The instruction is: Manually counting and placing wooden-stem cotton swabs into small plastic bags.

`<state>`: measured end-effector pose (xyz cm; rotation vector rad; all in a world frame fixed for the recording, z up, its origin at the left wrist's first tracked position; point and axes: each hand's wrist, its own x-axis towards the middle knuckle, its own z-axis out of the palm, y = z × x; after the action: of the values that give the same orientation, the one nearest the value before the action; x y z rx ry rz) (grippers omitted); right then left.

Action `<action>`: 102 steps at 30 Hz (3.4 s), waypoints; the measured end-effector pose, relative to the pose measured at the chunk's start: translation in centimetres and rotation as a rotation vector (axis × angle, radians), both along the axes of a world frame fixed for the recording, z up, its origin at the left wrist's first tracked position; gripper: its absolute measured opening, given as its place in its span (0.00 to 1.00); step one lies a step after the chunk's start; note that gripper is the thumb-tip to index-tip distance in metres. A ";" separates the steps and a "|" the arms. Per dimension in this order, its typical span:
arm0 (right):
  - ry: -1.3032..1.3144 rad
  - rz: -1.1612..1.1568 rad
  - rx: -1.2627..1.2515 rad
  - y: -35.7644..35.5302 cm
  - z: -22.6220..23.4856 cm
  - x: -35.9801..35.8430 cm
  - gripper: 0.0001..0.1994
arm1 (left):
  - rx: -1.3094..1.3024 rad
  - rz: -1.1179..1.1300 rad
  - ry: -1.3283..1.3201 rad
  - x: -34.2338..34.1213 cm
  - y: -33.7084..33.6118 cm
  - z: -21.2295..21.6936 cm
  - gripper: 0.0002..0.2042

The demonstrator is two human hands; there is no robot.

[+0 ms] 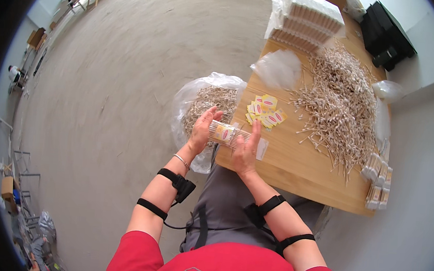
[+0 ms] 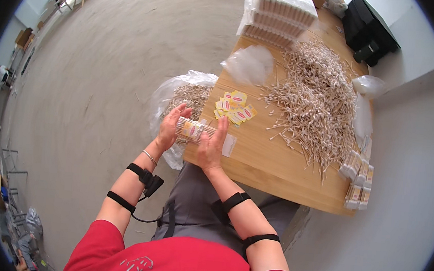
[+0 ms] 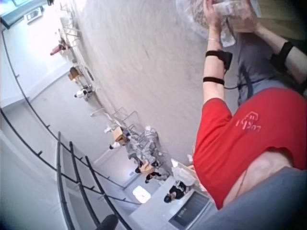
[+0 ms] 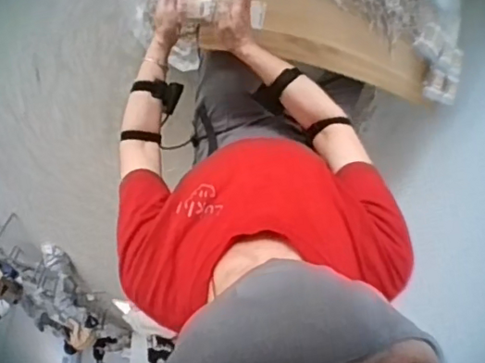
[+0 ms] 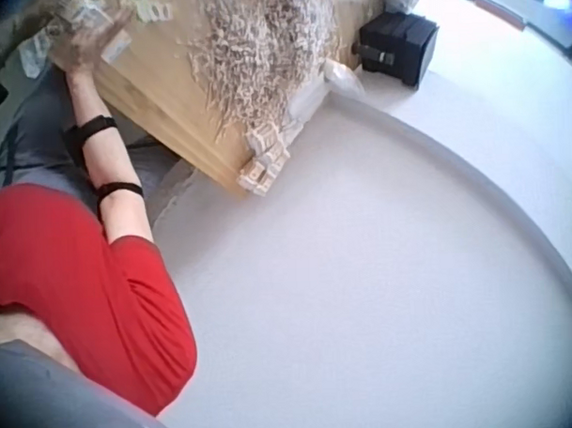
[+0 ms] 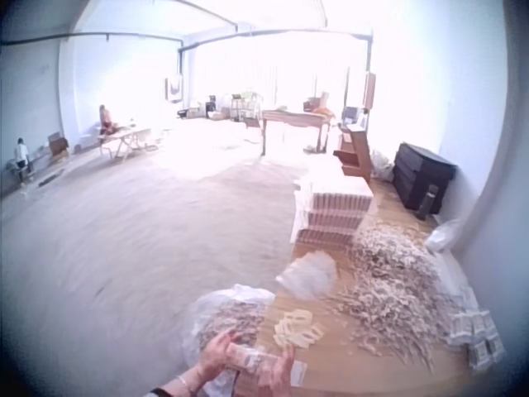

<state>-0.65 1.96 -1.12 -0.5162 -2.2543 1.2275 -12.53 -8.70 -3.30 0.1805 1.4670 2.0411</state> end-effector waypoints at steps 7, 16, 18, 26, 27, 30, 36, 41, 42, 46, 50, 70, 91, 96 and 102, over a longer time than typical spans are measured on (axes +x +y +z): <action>0.121 -0.015 -0.318 -0.7 0.9 -1.1 0.28 | -0.007 -0.114 -0.039 0.3 -0.8 -1.4 0.24; 0.219 -0.020 -0.358 -0.9 -0.1 -1.3 0.27 | -0.030 -0.126 0.001 0.9 -0.7 -0.3 0.24; 0.233 -0.020 -0.363 -0.9 -0.4 -1.3 0.27 | -0.032 -0.126 0.006 0.9 -0.7 -0.4 0.24; 0.180 -0.037 -0.432 -0.9 -0.3 -1.2 0.25 | -0.030 -0.099 0.037 0.8 -0.4 -0.9 0.24; 0.180 -0.040 -0.431 -0.9 -0.3 -1.3 0.25 | -0.029 -0.102 0.037 0.7 -0.4 -0.7 0.24; 0.211 -0.030 -0.469 -0.8 -0.1 -1.3 0.25 | -0.037 -0.113 0.058 0.7 -0.4 -0.5 0.24; 0.094 0.007 -0.142 0.2 0.1 0.2 0.27 | -0.076 -0.101 0.051 0.9 -0.4 -0.9 0.24; -0.481 0.183 0.581 -0.8 0.2 1.9 0.39 | -0.140 -0.035 0.091 0.9 -0.2 -1.3 0.23; -0.481 0.179 0.578 -0.8 0.3 1.9 0.39 | -0.141 -0.040 0.093 0.8 0.0 -1.2 0.23; -0.488 0.183 0.609 -0.6 0.4 2.1 0.41 | -0.105 -0.056 0.055 0.6 0.0 -1.4 0.22; -0.506 0.223 0.590 -0.5 0.5 2.5 0.41 | -0.022 -0.072 -0.091 0.7 -0.2 -1.2 0.22; -0.082 0.139 0.002 0.2 -0.5 0.7 0.33 | -0.119 -0.093 0.068 0.5 -0.5 -0.3 0.25; 0.234 -0.005 -0.367 -3.1 -0.1 -4.1 0.26 | -0.209 -0.006 0.178 1.0 -0.4 -0.8 0.30; 0.173 -0.008 -0.292 -2.9 -0.5 -4.0 0.23 | -0.113 0.298 -0.179 4.3 -2.9 -3.8 0.31; 0.152 0.029 -0.249 -2.3 -0.4 -3.9 0.20 | -0.012 0.390 -0.191 5.7 -0.4 0.3 0.11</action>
<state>-4.52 -0.32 -1.52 -0.4657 -2.0012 1.5202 -6.82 -9.05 -3.03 -0.3222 1.4800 2.2767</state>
